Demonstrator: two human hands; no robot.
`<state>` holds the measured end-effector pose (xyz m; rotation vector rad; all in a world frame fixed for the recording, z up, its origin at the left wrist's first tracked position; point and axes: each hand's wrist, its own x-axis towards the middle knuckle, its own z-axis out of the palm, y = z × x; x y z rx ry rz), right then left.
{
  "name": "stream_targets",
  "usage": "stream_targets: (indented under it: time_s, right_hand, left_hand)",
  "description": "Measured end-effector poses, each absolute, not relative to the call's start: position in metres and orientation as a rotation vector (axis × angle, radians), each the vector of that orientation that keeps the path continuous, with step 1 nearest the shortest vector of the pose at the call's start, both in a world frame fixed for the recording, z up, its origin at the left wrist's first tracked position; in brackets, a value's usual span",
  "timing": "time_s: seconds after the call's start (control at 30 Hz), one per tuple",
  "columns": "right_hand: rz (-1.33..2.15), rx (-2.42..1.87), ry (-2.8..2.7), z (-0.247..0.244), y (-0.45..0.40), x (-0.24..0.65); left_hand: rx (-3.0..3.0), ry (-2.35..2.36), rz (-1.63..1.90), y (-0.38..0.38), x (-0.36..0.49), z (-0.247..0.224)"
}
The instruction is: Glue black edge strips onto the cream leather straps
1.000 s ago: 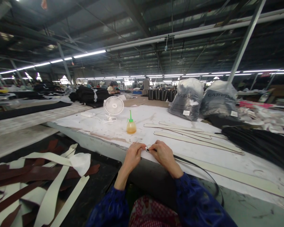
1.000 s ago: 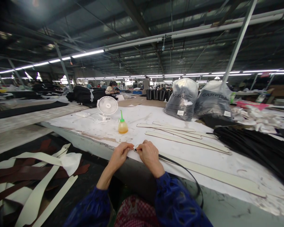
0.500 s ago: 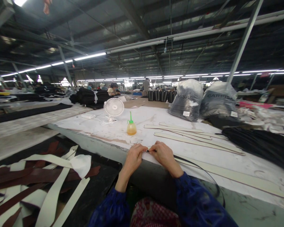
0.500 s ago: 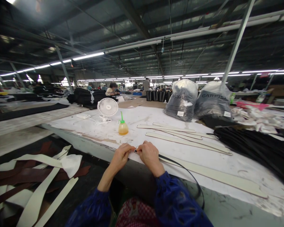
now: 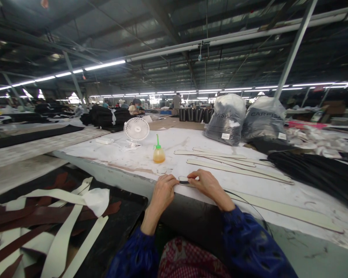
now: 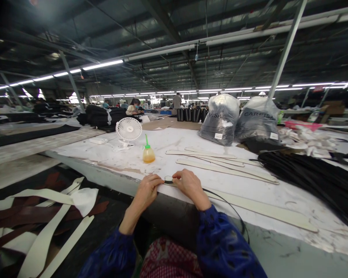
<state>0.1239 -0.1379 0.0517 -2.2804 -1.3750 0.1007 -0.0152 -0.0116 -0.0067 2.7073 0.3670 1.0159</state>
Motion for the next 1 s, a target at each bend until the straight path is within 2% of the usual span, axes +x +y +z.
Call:
stream_targets:
  time_s: [0.23, 0.73, 1.0]
  right_hand:
    - [0.129, -2.387, -1.271, 0.065, -0.173, 0.137]
    - [0.065, -2.455, -1.349, 0.051, -0.175, 0.138]
    - [0.108, -2.509, -1.386, 0.058, -0.172, 0.135]
  left_hand:
    - [2.704, 0.379, 1.031, -0.011, -0.016, -0.008]
    - [2.675, 0.343, 1.088, -0.008, -0.016, -0.012]
    - [2.267, 0.420, 1.062, 0.004, -0.027, -0.009]
